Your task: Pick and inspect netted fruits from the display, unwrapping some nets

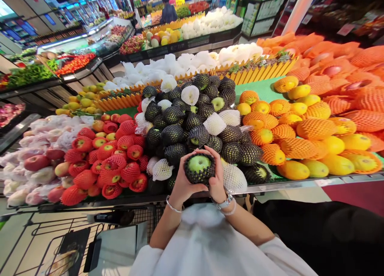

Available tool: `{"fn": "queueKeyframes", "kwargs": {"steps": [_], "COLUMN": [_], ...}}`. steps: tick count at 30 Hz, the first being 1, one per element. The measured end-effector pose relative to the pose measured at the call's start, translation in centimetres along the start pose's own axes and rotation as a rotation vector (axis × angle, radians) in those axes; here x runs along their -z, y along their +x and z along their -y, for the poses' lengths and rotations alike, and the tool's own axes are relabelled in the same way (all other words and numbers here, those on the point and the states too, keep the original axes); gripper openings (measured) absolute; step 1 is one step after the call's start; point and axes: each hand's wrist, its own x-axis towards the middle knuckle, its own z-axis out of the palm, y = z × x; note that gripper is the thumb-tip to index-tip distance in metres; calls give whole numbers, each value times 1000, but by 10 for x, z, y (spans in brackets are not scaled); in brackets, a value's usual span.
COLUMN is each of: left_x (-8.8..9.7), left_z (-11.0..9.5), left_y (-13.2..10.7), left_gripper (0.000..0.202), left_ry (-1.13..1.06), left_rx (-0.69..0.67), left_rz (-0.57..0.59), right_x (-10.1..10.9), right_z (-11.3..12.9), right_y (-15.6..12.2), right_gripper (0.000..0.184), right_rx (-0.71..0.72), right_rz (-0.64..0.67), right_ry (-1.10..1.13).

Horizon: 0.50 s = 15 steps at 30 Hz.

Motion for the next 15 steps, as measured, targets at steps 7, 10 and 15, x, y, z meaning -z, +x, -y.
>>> {"fn": "queueKeyframes", "kwargs": {"steps": [7,10,15], "left_x": [-14,-15,-4], "left_z": [12,9,5], "left_y": [-2,-3,-1], "left_gripper": [99,89,74], "left_ry": [-150,-330,-501], "left_rx": [38,180,340], "left_rz": [-168,-246,-308], "right_x": [-22,-26,1], "right_z": [-15,-22,-11], "right_y": [-17,-25,-4], "right_gripper": [51,50,47], "right_rx": [127,136,-2], "right_rz": [-257,-223,110], "right_ry": [-153,-160,-87]}}
